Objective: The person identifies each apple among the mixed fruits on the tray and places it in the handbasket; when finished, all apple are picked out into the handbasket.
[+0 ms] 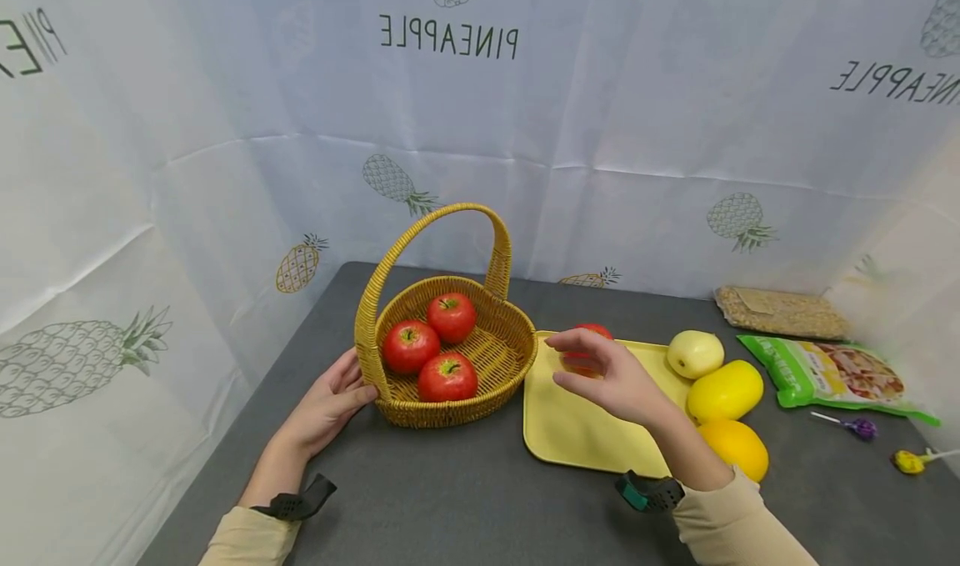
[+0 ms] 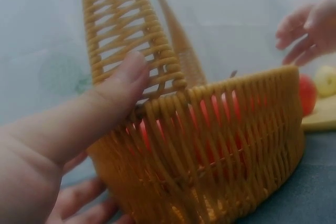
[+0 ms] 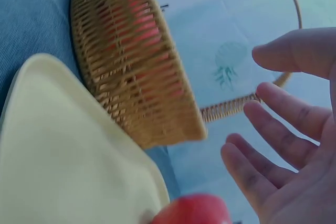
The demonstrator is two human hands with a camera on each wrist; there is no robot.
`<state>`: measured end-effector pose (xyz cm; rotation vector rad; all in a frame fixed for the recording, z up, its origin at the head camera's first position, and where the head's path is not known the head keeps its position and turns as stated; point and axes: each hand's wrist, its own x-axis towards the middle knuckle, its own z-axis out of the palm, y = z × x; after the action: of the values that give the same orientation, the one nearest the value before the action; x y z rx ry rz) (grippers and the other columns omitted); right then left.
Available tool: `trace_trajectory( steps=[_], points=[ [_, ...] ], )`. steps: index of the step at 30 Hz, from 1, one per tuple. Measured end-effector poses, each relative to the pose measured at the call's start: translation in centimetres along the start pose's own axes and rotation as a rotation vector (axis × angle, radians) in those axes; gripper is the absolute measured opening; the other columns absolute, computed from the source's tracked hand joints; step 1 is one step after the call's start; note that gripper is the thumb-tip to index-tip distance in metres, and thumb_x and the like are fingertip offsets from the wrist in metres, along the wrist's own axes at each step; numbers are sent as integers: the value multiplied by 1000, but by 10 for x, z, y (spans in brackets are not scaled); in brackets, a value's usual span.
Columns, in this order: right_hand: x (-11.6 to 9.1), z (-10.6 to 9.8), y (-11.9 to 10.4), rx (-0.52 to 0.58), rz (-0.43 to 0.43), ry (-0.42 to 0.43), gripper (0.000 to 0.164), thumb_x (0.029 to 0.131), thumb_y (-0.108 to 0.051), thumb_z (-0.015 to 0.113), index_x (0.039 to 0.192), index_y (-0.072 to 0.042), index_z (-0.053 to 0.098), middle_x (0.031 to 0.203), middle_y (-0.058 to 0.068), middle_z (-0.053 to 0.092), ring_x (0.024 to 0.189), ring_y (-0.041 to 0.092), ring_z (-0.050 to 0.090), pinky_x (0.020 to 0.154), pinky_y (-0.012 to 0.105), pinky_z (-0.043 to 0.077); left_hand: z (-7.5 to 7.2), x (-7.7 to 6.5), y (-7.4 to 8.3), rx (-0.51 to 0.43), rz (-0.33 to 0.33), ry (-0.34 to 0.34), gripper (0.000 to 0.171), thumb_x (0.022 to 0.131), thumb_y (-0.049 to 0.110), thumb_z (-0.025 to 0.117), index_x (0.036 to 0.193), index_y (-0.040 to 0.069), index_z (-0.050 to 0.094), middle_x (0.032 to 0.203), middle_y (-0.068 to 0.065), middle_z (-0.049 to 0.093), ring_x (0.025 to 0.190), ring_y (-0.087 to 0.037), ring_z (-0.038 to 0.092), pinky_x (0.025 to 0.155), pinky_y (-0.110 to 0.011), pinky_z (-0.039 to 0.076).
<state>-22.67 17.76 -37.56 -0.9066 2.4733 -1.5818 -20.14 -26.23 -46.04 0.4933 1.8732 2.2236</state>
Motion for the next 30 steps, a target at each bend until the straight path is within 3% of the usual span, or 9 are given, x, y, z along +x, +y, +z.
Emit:
trace_trajectory(
  steps=[3,8,13,20,23,28,30],
  points=[
    [-9,-5,6,-10,23,69,40,95,-13,76,132,-4,62,132,12,61,126,39,57,105,50,46,1,0,-1,1,0,-5,79,104,8,61,165,9,10,167,-20,18,144,-12,39,107,-26,43],
    [-19,-13,16,27,35,215,37,97,-6,72,129,7,59,130,26,59,124,42,57,101,29,50,2,1,-1,2,9,-13,81,104,9,62,165,9,10,167,-20,20,144,-11,39,107,-26,43],
    [-26,-22,19,44,89,352,37,98,-8,70,130,8,58,133,25,57,124,42,57,92,18,50,3,3,0,1,18,-20,81,104,8,62,165,8,9,166,-17,22,144,-13,39,107,-26,43],
    [-25,-29,29,-32,161,378,41,98,-13,71,132,4,57,136,18,58,131,38,51,96,14,45,-2,2,3,3,35,-29,80,104,6,60,165,5,9,163,-10,30,144,-12,40,107,-26,43],
    [-25,-30,34,-55,208,371,44,98,-15,72,135,1,55,140,17,56,134,37,48,103,23,46,-2,1,1,-9,31,-33,79,105,6,59,165,5,8,162,-6,33,144,-12,40,107,-26,43],
    [-23,-29,42,-52,264,353,54,98,-16,72,143,1,48,149,18,47,140,42,40,112,54,36,0,0,0,-22,29,-36,79,105,7,59,165,5,7,160,-2,35,144,-12,39,107,-27,43],
    [-23,-28,45,-41,274,355,57,97,-15,72,145,1,46,151,19,45,141,44,39,113,58,34,0,0,-1,-23,27,-36,80,105,8,59,165,5,6,161,-2,35,144,-12,39,107,-27,43]
  ],
)
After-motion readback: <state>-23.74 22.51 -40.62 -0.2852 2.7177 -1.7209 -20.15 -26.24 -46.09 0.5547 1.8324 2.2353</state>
